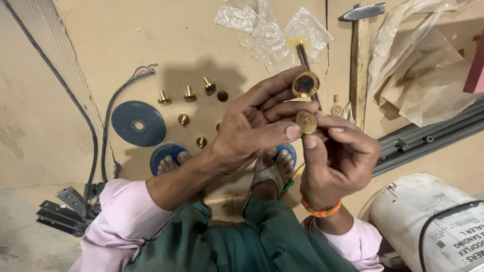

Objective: The person sits on the floor and assembles small hardware knobs, pressing and twisting brass ferrules into wooden knob tops one at a time. They pick each knob and fitting from the cardboard on the floor, fit the parts together by hand, and set the finished knob back down with the others.

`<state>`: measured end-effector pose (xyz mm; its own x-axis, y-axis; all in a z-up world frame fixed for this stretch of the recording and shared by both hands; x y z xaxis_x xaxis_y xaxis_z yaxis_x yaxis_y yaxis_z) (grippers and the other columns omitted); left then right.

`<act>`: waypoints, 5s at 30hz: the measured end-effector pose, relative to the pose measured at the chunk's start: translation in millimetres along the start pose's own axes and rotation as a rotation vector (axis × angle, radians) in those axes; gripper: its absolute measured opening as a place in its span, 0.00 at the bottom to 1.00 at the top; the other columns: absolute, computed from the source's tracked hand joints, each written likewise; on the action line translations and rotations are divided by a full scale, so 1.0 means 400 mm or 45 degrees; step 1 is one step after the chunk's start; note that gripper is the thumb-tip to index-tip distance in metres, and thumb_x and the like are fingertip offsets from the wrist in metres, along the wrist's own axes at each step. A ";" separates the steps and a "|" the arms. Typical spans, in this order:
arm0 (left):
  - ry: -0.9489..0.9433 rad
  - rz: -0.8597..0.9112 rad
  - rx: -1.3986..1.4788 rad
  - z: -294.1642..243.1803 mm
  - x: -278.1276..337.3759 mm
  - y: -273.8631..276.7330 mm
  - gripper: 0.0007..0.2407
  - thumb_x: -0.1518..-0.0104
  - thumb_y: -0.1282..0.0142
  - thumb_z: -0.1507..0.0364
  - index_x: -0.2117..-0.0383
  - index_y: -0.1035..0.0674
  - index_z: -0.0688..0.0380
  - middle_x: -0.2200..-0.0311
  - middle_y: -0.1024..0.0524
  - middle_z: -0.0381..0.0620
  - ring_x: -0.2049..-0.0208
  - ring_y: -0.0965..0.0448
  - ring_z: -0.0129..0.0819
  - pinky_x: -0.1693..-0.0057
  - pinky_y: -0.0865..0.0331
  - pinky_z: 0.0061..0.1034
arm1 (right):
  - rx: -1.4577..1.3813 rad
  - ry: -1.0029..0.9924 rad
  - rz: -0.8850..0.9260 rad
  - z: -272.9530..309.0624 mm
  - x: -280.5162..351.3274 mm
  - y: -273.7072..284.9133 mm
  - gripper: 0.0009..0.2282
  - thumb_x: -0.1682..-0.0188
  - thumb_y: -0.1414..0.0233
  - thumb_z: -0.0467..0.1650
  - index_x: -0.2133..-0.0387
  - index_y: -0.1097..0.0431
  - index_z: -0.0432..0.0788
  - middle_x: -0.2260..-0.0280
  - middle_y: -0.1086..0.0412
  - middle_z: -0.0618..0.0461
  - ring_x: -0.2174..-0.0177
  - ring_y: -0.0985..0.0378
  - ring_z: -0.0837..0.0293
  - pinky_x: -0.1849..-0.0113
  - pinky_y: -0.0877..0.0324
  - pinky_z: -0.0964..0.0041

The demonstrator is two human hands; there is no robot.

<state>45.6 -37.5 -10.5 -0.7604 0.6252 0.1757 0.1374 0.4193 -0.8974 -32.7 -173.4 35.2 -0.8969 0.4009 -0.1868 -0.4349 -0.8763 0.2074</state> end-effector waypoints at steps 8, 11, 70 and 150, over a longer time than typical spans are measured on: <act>-0.030 0.017 -0.168 0.010 0.006 0.000 0.32 0.38 0.39 0.84 0.27 0.42 0.68 0.34 0.34 0.56 0.37 0.27 0.42 0.29 0.26 0.36 | -0.633 -0.326 -0.065 -0.057 0.035 0.010 0.14 0.40 0.41 0.21 0.49 0.39 0.35 0.52 0.30 0.41 0.53 0.24 0.59 0.47 0.28 0.67; -0.038 0.029 -0.210 0.005 0.011 -0.004 0.32 0.38 0.39 0.83 0.28 0.41 0.66 0.33 0.35 0.55 0.36 0.27 0.42 0.29 0.27 0.36 | -0.766 -0.443 -0.068 -0.051 0.033 0.002 0.15 0.41 0.42 0.22 0.46 0.39 0.36 0.52 0.30 0.42 0.53 0.25 0.58 0.47 0.29 0.65; -0.691 0.316 -1.454 -0.094 0.064 -0.085 0.33 0.42 0.29 0.58 0.33 0.32 0.54 0.37 0.29 0.44 0.37 0.22 0.39 0.29 0.24 0.35 | -1.069 -0.591 0.173 -0.066 0.047 0.008 0.25 0.45 0.35 0.31 0.41 0.42 0.41 0.56 0.32 0.49 0.55 0.26 0.55 0.50 0.27 0.57; -0.250 -0.373 -1.027 -0.230 0.386 0.027 0.12 0.33 0.43 0.72 0.45 0.19 0.53 0.56 0.14 0.49 0.63 0.13 0.22 0.58 0.18 0.18 | 0.941 0.475 0.831 0.299 0.054 -0.284 0.17 0.55 0.32 0.20 0.55 0.28 0.31 0.57 0.25 0.38 0.59 0.19 0.49 0.59 0.24 0.64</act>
<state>-11.8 124.0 44.0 -0.9207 0.3260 0.2147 0.2694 0.9287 -0.2548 -12.1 -33.3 122.4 -0.9477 -0.3074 -0.0856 0.0697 -0.4611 0.8846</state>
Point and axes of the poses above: each hand's wrist, its own x-axis away from the middle knuckle, its own y-axis out of the back of the hand, z = x × y, the point moved 6 cm from there along -x, towards the middle knuckle
